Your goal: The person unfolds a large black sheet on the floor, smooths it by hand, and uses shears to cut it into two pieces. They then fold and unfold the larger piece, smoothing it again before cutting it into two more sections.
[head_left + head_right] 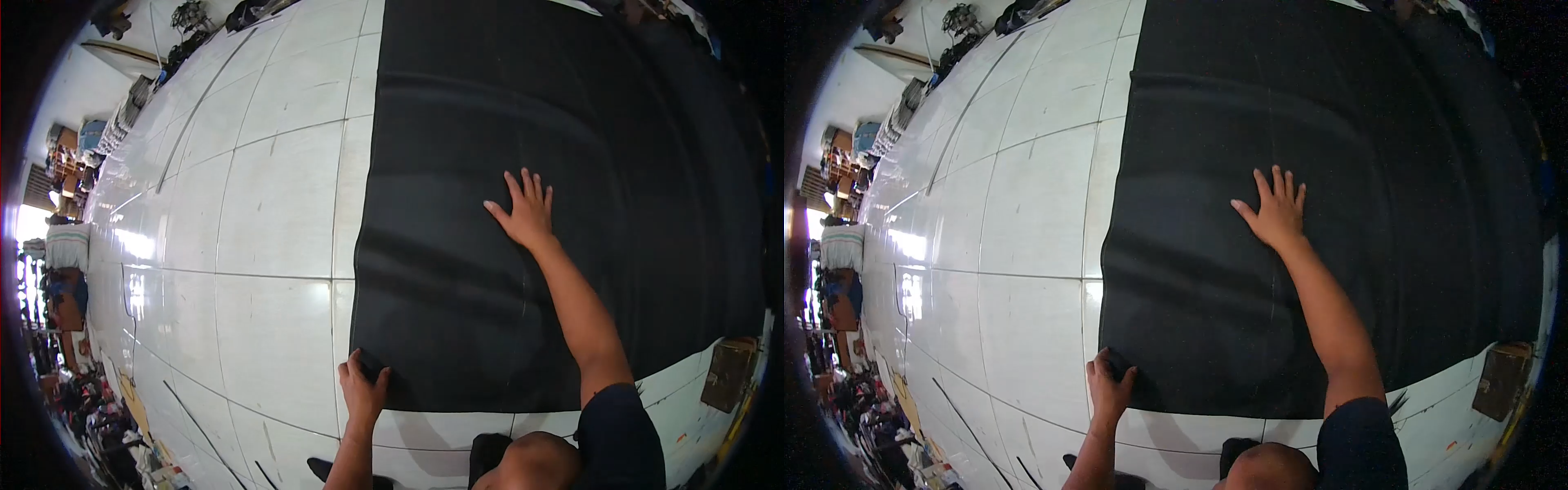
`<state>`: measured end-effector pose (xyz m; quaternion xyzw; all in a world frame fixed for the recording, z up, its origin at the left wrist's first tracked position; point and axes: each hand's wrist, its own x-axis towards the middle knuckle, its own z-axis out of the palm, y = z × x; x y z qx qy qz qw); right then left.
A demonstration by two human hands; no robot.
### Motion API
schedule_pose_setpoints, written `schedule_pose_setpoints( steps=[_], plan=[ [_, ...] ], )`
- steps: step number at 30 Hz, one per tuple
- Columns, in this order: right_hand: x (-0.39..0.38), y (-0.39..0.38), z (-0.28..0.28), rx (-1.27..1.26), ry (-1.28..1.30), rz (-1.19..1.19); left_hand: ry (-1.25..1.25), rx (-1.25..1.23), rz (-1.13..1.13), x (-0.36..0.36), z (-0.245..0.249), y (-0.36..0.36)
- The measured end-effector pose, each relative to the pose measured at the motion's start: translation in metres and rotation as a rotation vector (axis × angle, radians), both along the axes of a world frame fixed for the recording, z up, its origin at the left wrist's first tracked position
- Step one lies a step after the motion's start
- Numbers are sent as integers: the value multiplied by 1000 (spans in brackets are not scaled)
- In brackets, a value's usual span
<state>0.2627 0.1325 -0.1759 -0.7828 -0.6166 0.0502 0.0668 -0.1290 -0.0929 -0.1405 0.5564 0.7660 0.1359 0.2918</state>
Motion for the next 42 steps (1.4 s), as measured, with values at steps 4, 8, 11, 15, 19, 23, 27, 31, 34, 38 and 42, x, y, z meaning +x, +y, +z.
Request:
schedule_pose_setpoints(
  steps=[4,8,11,15,19,23,27,31,34,38,42],
  plan=[
    [-3,-10,-17,13,-26,1,18,-19,-55,4,4,-12],
    [12,22,-1,-32,-18,27,96,73,-120,10,8,-15],
    [14,15,-4,-55,-8,36,131,185,1,2,-8,-10],
    [-1,-26,-10,-9,7,29,182,50,112,6,4,4],
    [-6,-45,-2,-54,41,4,150,-11,55,2,1,-1],
    [-13,-45,4,-40,33,-45,86,3,61,-2,-5,1],
    [-8,-32,15,-92,28,-59,-258,-170,148,-22,-19,1],
    [-9,-6,16,-15,3,-34,-319,-126,115,-26,-25,-16],
    [-3,27,9,49,-8,-72,-232,-59,121,-11,-13,-26],
    [-6,46,-1,-93,-14,-81,-217,-152,153,-14,-1,-37],
    [-9,39,-9,-53,-28,-75,-431,3,99,-32,-16,-59]
  ],
)
